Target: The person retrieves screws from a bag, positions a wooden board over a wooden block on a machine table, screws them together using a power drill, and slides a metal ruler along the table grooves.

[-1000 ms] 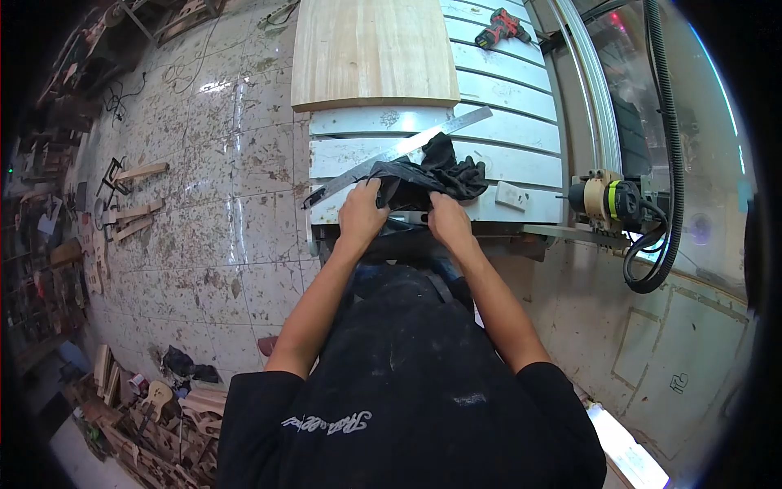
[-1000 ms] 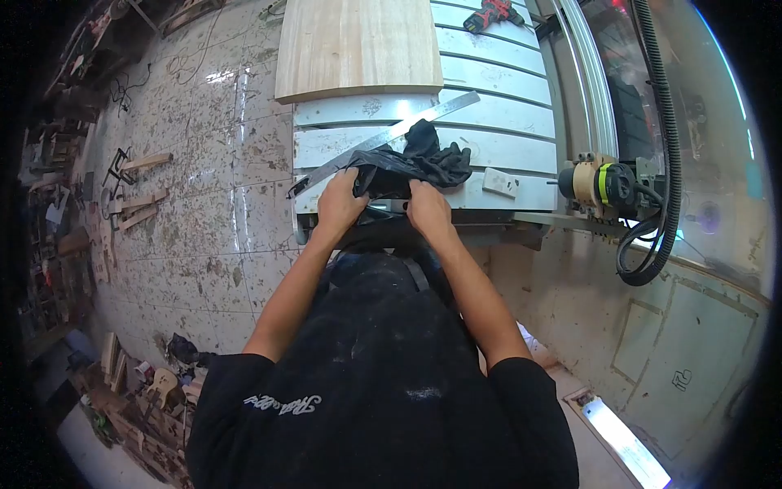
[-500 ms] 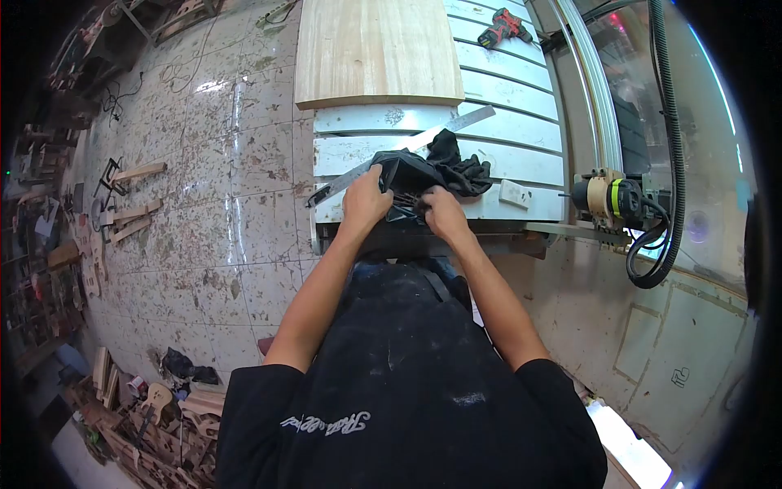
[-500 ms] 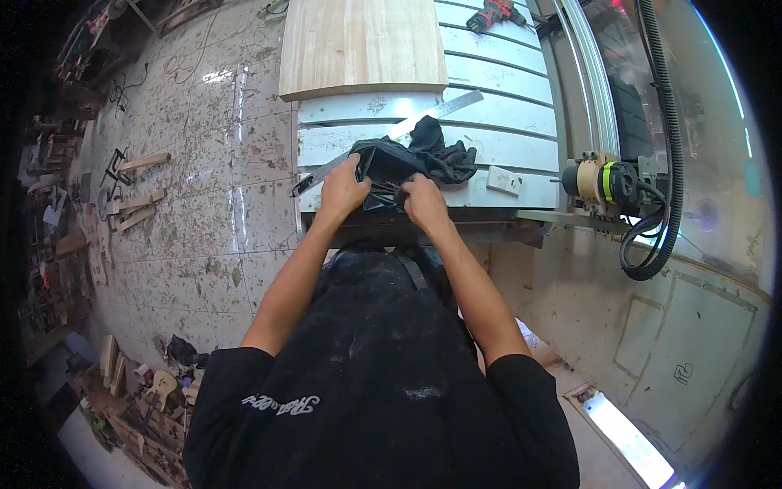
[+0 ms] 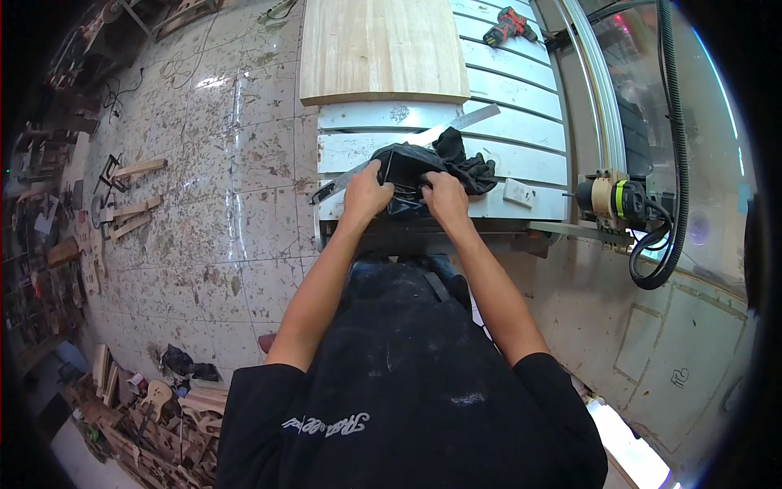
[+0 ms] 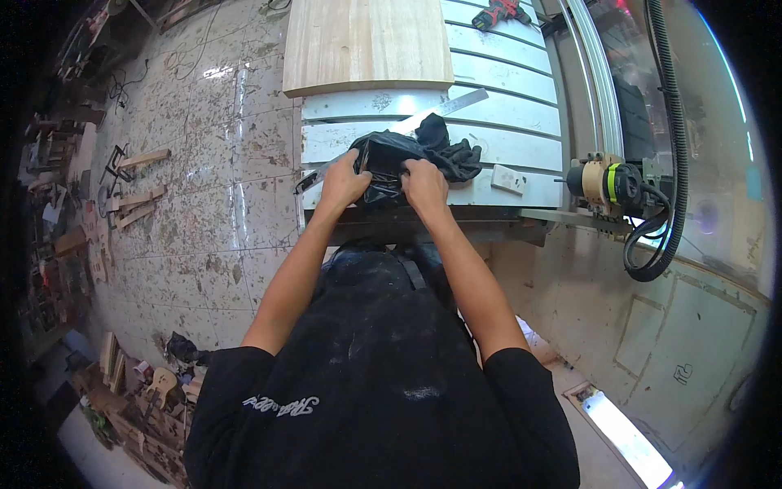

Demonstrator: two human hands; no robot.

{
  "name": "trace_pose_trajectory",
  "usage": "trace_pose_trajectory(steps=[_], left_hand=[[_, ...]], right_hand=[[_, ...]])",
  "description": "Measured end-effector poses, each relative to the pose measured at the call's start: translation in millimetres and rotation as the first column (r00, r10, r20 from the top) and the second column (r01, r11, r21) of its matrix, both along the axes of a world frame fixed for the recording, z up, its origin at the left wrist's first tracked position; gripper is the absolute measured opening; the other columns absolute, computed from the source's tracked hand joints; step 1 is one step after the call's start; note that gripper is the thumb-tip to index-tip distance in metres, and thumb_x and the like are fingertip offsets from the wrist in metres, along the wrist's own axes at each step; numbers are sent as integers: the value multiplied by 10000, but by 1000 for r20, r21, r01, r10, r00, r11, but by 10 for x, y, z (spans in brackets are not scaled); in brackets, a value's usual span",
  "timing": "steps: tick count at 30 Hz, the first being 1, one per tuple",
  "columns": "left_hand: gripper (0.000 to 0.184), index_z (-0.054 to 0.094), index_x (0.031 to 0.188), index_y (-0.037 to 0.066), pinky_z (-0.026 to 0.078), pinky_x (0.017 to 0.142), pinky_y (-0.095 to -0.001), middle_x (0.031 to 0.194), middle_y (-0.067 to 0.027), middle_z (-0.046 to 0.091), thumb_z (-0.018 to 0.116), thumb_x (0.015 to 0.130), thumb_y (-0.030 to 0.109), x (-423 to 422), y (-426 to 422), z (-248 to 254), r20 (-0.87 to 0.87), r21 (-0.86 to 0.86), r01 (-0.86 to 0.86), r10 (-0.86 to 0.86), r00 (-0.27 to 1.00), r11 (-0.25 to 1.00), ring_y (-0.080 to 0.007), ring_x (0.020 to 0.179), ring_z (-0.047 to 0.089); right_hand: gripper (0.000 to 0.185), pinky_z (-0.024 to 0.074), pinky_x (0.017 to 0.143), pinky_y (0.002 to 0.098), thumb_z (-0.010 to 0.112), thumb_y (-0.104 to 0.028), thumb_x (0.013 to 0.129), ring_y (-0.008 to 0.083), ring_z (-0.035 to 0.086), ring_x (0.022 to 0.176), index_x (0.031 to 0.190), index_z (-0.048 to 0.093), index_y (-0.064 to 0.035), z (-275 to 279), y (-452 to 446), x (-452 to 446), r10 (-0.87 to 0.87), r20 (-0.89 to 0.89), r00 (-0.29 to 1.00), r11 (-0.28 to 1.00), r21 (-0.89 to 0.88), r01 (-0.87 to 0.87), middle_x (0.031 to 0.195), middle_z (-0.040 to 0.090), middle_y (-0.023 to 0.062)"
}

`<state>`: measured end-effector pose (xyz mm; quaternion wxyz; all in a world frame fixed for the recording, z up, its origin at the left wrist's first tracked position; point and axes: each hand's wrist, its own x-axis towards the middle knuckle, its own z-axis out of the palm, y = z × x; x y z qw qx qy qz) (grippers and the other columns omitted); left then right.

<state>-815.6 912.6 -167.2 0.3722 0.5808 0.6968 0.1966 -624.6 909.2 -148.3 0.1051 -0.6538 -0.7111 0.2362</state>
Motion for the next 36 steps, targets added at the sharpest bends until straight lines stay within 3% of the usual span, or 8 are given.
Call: trace_pose_trajectory(steps=[16, 19, 21, 22, 25, 30, 34, 36], left_hand=[[375, 615, 1071, 11, 500, 871, -519, 984, -305, 670, 647, 756, 213, 4, -24, -8, 35, 36, -34, 33, 999, 999, -488, 990, 631], [375, 613, 1072, 9, 499, 876, -522, 983, -308, 670, 645, 759, 212, 10, -7, 17, 9, -29, -18, 18, 1000, 999, -489, 990, 632], [370, 611, 1068, 10, 497, 876, -524, 982, -311, 668, 646, 760, 212, 8, 4, 20, 18, -31, -21, 22, 1000, 999, -491, 990, 630], [365, 610, 1064, 10, 495, 875, -527, 981, -314, 666, 646, 761, 211, 5, -7, 13, 26, -34, -21, 22, 999, 999, -492, 990, 629], [353, 604, 1047, 6, 491, 867, -531, 980, -318, 663, 647, 764, 211, 12, -14, 22, 29, -26, -28, 28, 999, 999, -496, 985, 626], [338, 594, 1024, 3, 489, 853, -535, 972, -315, 665, 648, 765, 213, 34, -18, 69, 26, -39, -22, 24, 999, 999, -498, 974, 627], [335, 591, 1017, 4, 490, 846, -538, 960, -310, 669, 651, 766, 217, 38, -27, 63, 20, -16, -32, 32, 999, 999, -496, 963, 631], [334, 591, 1017, 5, 490, 845, -538, 959, -309, 669, 653, 765, 216, 39, -37, 59, 17, -13, -42, 42, 999, 999, -495, 963, 632]], right_hand=[[288, 544, 786, 514, 763, -269, 797, 431, 680, 919, 934, 719, -19, -63, 125, -161, -25, 220, 975, 990, -130, 55, 938, 706, 230], [281, 544, 770, 492, 730, -276, 819, 423, 684, 867, 882, 700, -4, -130, 136, -30, -20, 106, 994, 994, -103, 31, 898, 704, 228], [247, 535, 695, 425, 707, -236, 825, 334, 692, 746, 847, 679, 8, -127, 93, 58, -11, -263, 965, 998, 57, 27, 812, 699, 185], [247, 535, 695, 425, 707, -236, 825, 334, 692, 746, 847, 679, 8, -111, 53, 93, -11, -264, 965, 998, 52, 26, 812, 699, 185], [185, 476, 595, 282, 715, -162, 826, 100, 622, 652, 811, 643, 8, -91, -1, 266, -273, -593, 757, 961, -129, 246, 697, 646, 57], [132, 474, 579, 259, 716, -113, 830, 97, 607, 605, 836, 639, -7, -122, -25, 486, -330, -662, 673, 935, -329, 135, 714, 656, 44], [174, 480, 595, 260, 752, -133, 815, 102, 615, 629, 857, 644, -3, -100, -51, 375, -266, -634, 726, 943, -329, 59, 726, 660, 43], [192, 488, 611, 258, 775, -124, 808, 105, 612, 644, 880, 651, 4, -54, -51, 313, -156, -440, 884, 970, -238, 52, 741, 670, 44]])
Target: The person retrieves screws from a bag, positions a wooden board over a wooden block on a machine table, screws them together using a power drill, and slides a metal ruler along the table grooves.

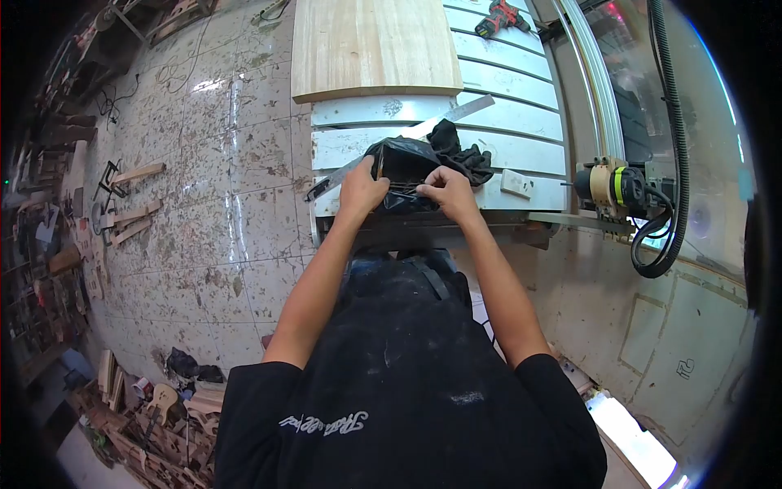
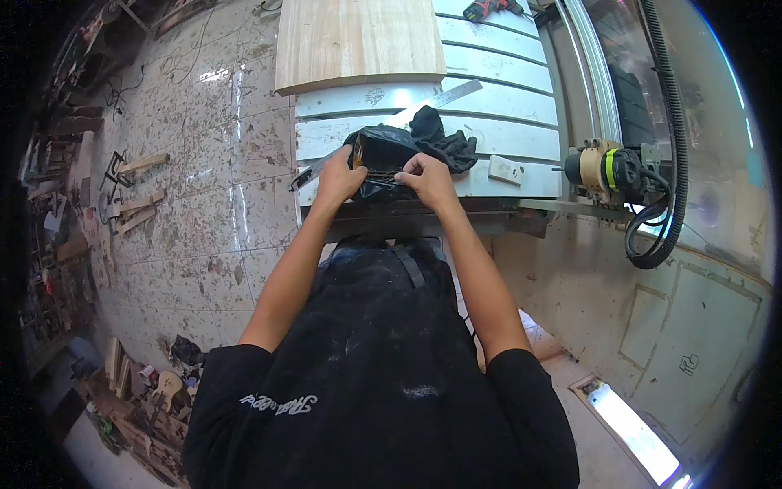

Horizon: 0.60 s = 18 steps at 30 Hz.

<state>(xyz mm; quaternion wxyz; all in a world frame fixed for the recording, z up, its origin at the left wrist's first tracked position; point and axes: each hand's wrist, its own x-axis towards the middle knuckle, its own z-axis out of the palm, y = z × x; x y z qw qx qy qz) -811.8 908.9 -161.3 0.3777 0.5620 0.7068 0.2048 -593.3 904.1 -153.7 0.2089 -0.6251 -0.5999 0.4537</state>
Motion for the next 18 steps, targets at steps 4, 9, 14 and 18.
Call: trace_pose_trajectory(steps=[4, 9, 14, 18], left_hand=[[340, 592, 1024, 6, 493, 853, -537, 964, -309, 671, 660, 763, 215, 2, -8, 0, 4, 14, -5, 5, 1000, 1000, -493, 972, 633], [346, 592, 1036, 9, 497, 860, -539, 959, -313, 672, 664, 764, 211, 8, -42, -24, -2, 32, -8, 8, 1000, 999, -500, 969, 635], [344, 585, 1045, 13, 498, 847, -552, 940, -316, 671, 665, 766, 196, 47, -79, 45, -11, -21, 21, -21, 1000, 1000, -502, 955, 638], [339, 571, 1038, 12, 497, 833, -562, 919, -314, 671, 666, 766, 191, 91, -100, 101, -56, -26, 35, -36, 998, 999, -502, 945, 639]], right_hand=[[196, 495, 630, 262, 776, -94, 812, 105, 605, 649, 932, 660, 10, -18, 38, -34, -110, -203, 973, 991, -95, 92, 770, 683, 45], [247, 490, 623, 251, 671, -131, 888, 96, 594, 644, 1095, 639, 0, 76, 114, 75, -251, -356, 900, 953, -254, 165, 803, 688, 40], [247, 518, 642, 326, 623, -246, 918, 198, 649, 663, 1032, 682, -36, -16, 124, 70, -303, -334, 892, 896, -418, 148, 806, 709, 87], [266, 528, 744, 505, 704, -295, 853, 430, 658, 833, 821, 700, -30, 22, 36, -207, 21, 417, 908, 979, 175, -103, 834, 676, 234]])
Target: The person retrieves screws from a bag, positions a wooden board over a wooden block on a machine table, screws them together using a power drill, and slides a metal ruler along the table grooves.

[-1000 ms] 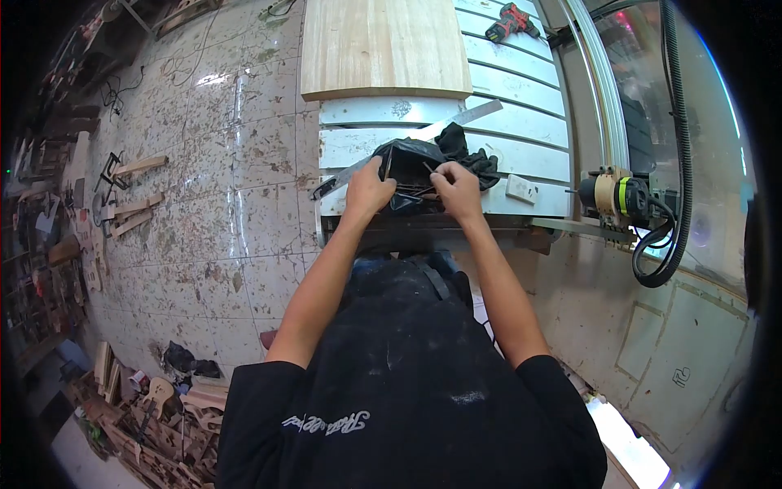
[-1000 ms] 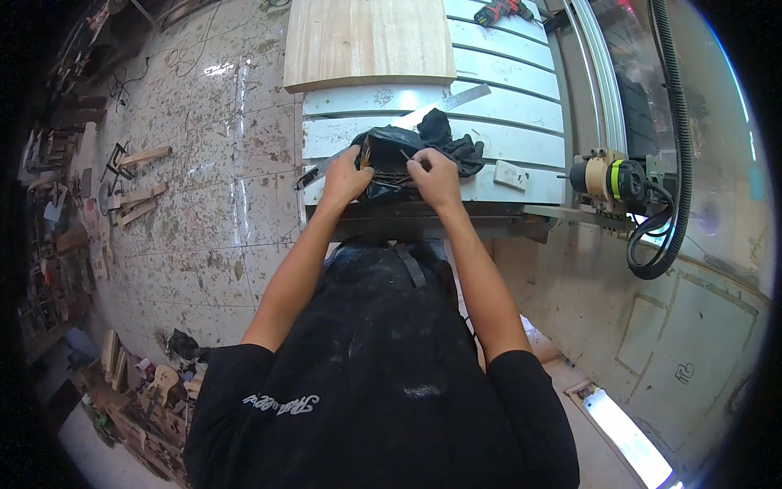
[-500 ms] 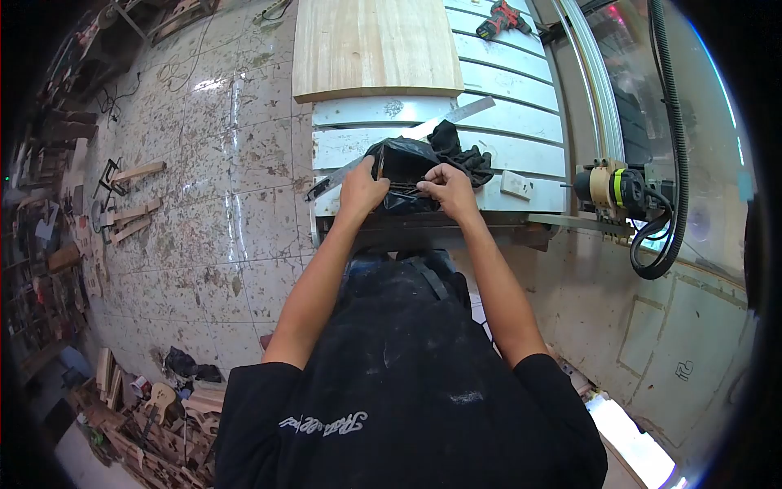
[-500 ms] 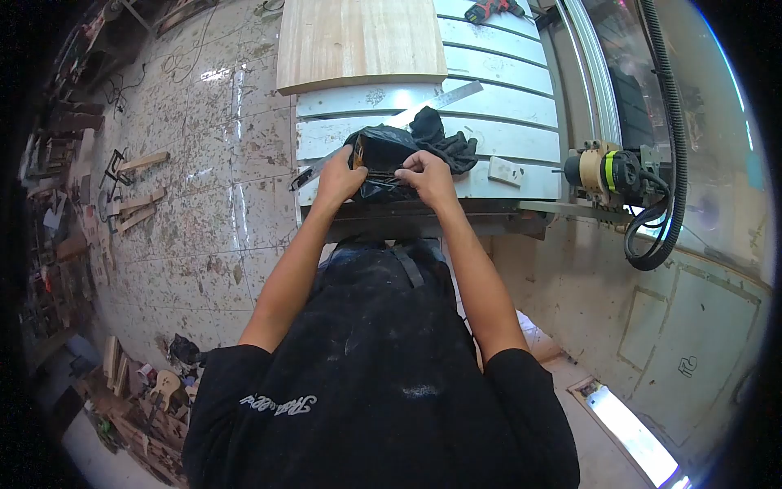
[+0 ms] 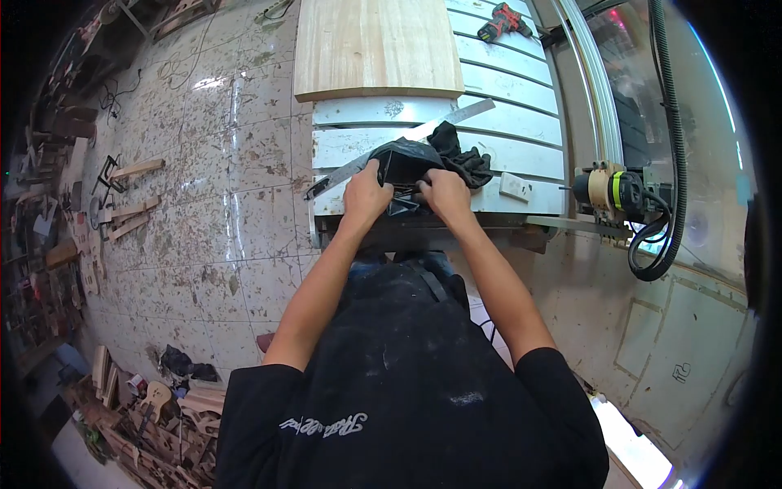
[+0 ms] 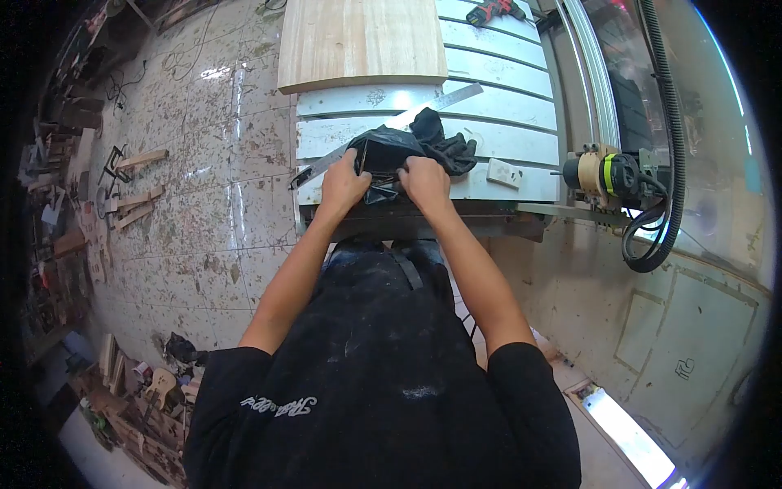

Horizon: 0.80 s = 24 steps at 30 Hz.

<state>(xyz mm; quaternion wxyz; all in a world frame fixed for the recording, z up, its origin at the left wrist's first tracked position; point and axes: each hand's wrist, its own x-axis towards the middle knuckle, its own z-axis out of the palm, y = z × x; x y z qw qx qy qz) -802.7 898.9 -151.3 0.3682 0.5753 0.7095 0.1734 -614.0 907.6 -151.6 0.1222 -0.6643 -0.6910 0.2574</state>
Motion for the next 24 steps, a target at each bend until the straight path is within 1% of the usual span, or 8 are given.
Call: trace_pose_trajectory(steps=[2, 8, 12, 14, 17, 21, 23, 24], left_hand=[[337, 568, 1033, 12, 497, 832, -562, 914, -315, 670, 666, 765, 191, 5, -3, -4, -2, 9, -1, 1, 1000, 1000, -503, 942, 639], [358, 572, 1061, 15, 499, 839, -559, 923, -313, 674, 669, 764, 190, -12, 6, -26, 7, 0, -23, 23, 1000, 1000, -502, 938, 641], [372, 575, 1061, 13, 499, 835, -553, 928, -311, 673, 669, 755, 202, 15, -17, -10, -11, 12, -25, 25, 1000, 1000, -499, 935, 641], [370, 576, 1044, 9, 496, 831, -551, 927, -314, 668, 664, 750, 216, 31, -15, -2, -14, 8, -22, 22, 1000, 1000, -501, 935, 636], [374, 578, 1044, 9, 500, 823, -554, 906, -317, 669, 668, 743, 212, 48, -27, -6, -26, 4, -11, 11, 1000, 1000, -501, 920, 642], [374, 579, 1078, 30, 510, 818, -562, 885, -295, 678, 679, 750, 181, 54, -36, 3, -39, -2, -7, 7, 999, 1000, -483, 907, 657], [370, 579, 1073, 32, 510, 818, -563, 882, -296, 677, 679, 749, 179, 50, -38, 4, -32, -6, -14, 13, 999, 1000, -486, 904, 656], [370, 577, 1070, 33, 510, 818, -562, 884, -297, 677, 680, 747, 181, 48, -37, -4, -32, -4, -7, 7, 999, 1000, -488, 904, 656]], right_hand=[[236, 535, 778, 517, 732, -269, 819, 426, 670, 895, 855, 714, -36, 31, 9, -57, 35, 212, 977, 996, -82, -18, 847, 691, 227], [248, 546, 802, 512, 778, -259, 769, 430, 682, 915, 883, 732, -44, 124, 37, -91, 84, 271, 959, 985, -171, -38, 895, 707, 226], [265, 553, 811, 504, 784, -260, 758, 422, 688, 936, 893, 741, -36, 125, 138, -146, 41, 267, 963, 972, -234, 24, 936, 713, 233], [261, 556, 852, 487, 745, -206, 776, 407, 687, 998, 952, 744, -13, 122, 162, -180, 50, 306, 951, 957, -287, 42, 996, 714, 240], [253, 557, 849, 487, 727, -188, 780, 404, 686, 1008, 962, 743, -13, 55, 174, -204, 72, 333, 940, 951, -306, 36, 1012, 711, 244], [244, 551, 853, 494, 715, -175, 784, 414, 685, 988, 968, 735, -15, 136, 111, -146, 107, 315, 943, 956, -294, -10, 999, 709, 247], [246, 544, 833, 509, 720, -195, 777, 432, 679, 936, 958, 735, -30, 64, 78, -73, -28, 209, 977, 982, -179, 66, 932, 709, 241], [246, 544, 833, 509, 720, -195, 777, 432, 679, 936, 958, 735, -30, 26, 62, -39, -25, 210, 977, 982, -179, 63, 932, 709, 241]])
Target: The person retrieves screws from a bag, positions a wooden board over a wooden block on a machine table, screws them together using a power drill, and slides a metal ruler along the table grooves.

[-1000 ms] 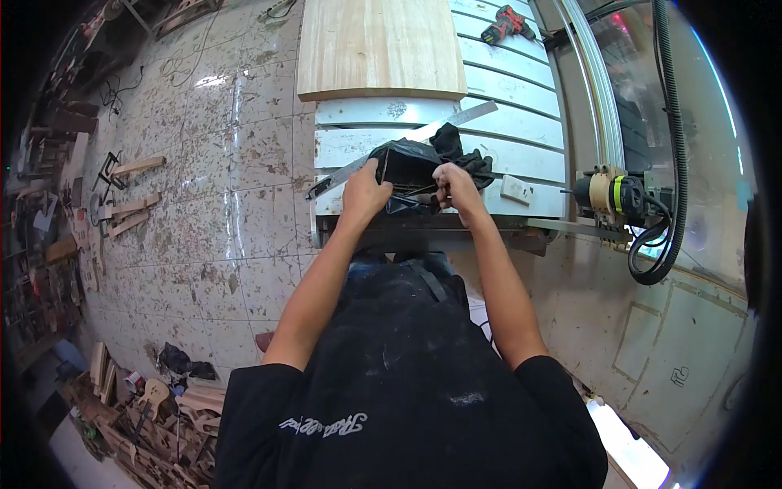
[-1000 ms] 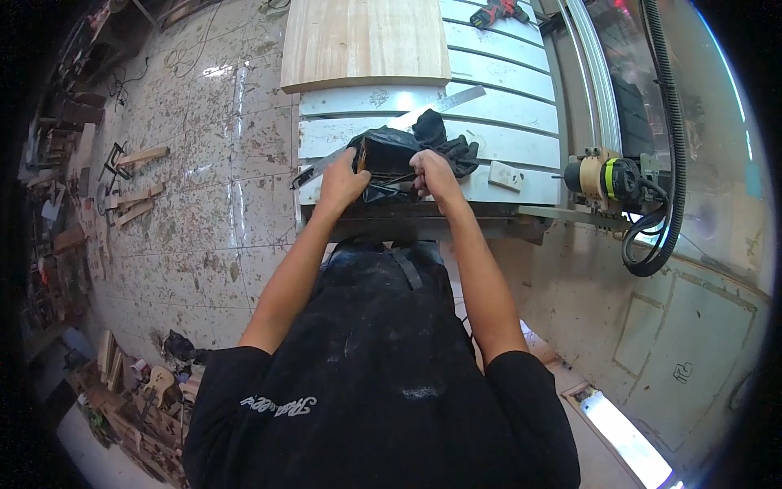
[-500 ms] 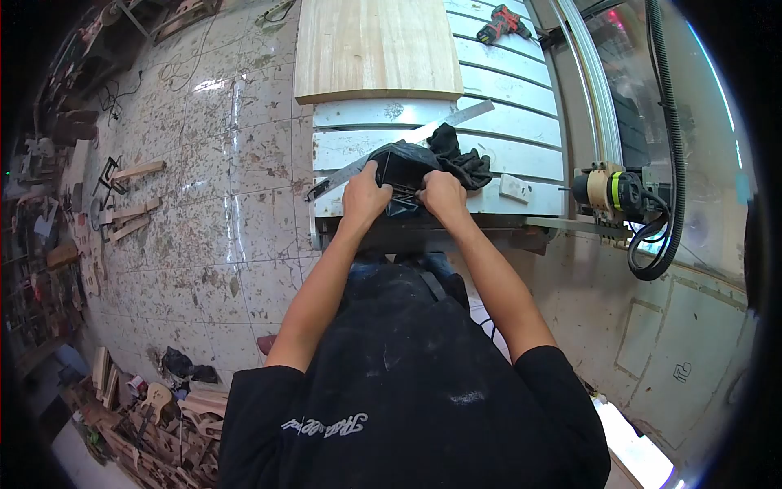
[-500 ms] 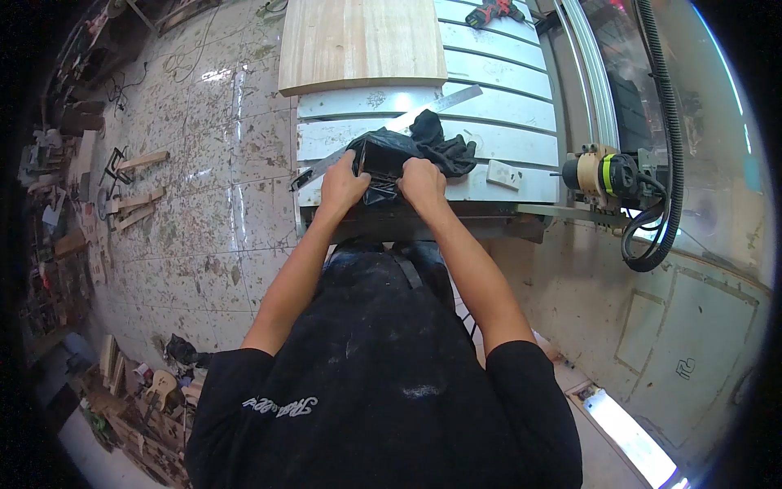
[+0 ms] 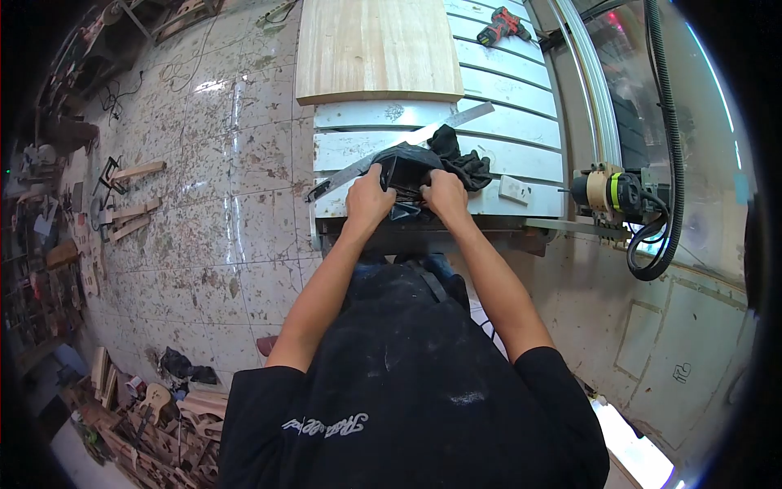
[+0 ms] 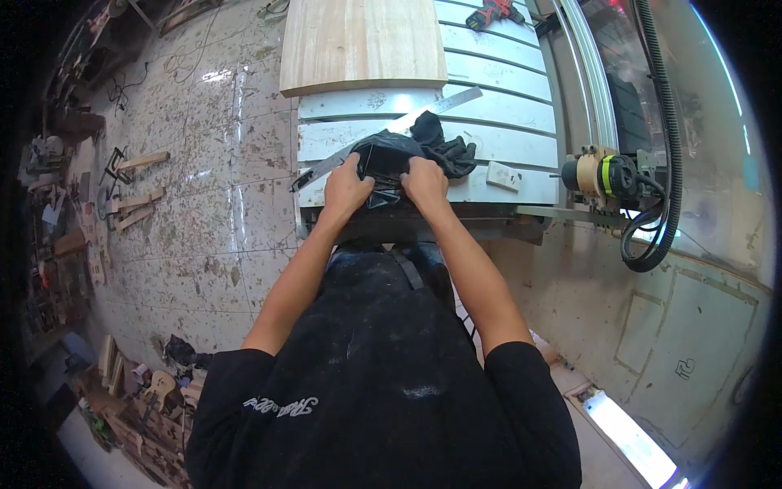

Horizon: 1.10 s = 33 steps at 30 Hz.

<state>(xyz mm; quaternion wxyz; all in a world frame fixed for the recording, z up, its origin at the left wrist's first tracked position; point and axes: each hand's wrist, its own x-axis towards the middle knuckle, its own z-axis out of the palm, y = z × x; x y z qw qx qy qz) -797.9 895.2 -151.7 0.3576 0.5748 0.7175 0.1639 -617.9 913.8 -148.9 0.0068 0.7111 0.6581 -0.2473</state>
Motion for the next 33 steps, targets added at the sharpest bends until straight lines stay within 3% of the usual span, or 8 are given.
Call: trace_pose_trajectory(steps=[11, 21, 24, 27, 29, 30, 32, 33], left_hand=[[370, 574, 1062, 35, 512, 823, -559, 905, -292, 680, 700, 745, 179, 8, -22, 45, -17, -9, 33, -33, 999, 999, -483, 919, 657], [392, 581, 1078, 23, 516, 818, -549, 898, -298, 681, 696, 742, 187, 2, -13, 20, -10, 11, 35, -35, 999, 999, -481, 916, 660], [420, 587, 1098, 20, 516, 828, -544, 911, -306, 680, 695, 733, 199, -8, 9, -17, 3, 7, 20, -20, 1000, 1000, -482, 923, 659], [442, 590, 1111, 16, 516, 841, -538, 928, -313, 680, 694, 727, 207, -30, 12, -56, 9, -5, 8, -8, 1000, 1000, -485, 933, 657], [449, 590, 1116, 15, 516, 848, -535, 935, -316, 679, 694, 725, 210, -42, 24, -57, 14, -3, 3, -3, 1000, 1000, -487, 937, 656], [449, 589, 1115, 13, 516, 850, -533, 940, -316, 679, 693, 726, 210, -43, 25, -54, 18, -12, 1, -1, 1000, 1000, -488, 941, 655], [448, 588, 1114, 12, 515, 852, -532, 944, -317, 679, 692, 726, 211, -49, 33, -56, 20, -20, 4, -3, 1000, 1000, -489, 944, 654], [446, 587, 1114, 13, 515, 851, -532, 944, -316, 679, 692, 728, 211, -50, 33, -70, 19, -8, 8, -8, 1000, 1000, -489, 944, 653]], right_hand=[[214, 526, 853, 524, 633, -106, 788, 439, 666, 961, 979, 724, -69, 12, -114, 195, 8, -108, 994, 998, 57, -2, 949, 699, 238], [188, 531, 822, 502, 690, -190, 781, 411, 675, 923, 932, 751, -97, -53, -206, 210, 28, -158, 987, 999, 24, -25, 928, 713, 200], [177, 541, 771, 452, 670, -178, 789, 352, 697, 850, 910, 740, -70, -90, -198, 212, 61, -204, 977, 988, 152, -30, 839, 704, 179], [164, 535, 664, 384, 623, -182, 827, 268, 669, 691, 833, 687, -31, -61, -166, 228, -121, -487, 865, 988, 23, 151, 762, 685, 130], [173, 499, 587, 325, 583, -199, 864, 182, 588, 594, 774, 611, -54, -279, -128, 353, -550, -820, 159, 830, -514, 217, 747, 665, 66], [173, 499, 587, 325, 583, -199, 864, 182, 588, 594, 774, 611, -54, -222, -123, 304, -549, -821, 158, 830, -514, 216, 747, 665, 66], [178, 490, 576, 332, 568, -229, 888, 181, 577, 589, 759, 554, -106, -24, -109, 148, -637, -742, -210, 721, -670, 180, 787, 668, 35], [178, 490, 576, 332, 568, -229, 888, 181, 577, 589, 759, 554, -106, -92, -70, 156, -636, -742, -213, 721, -669, 181, 787, 668, 35]])
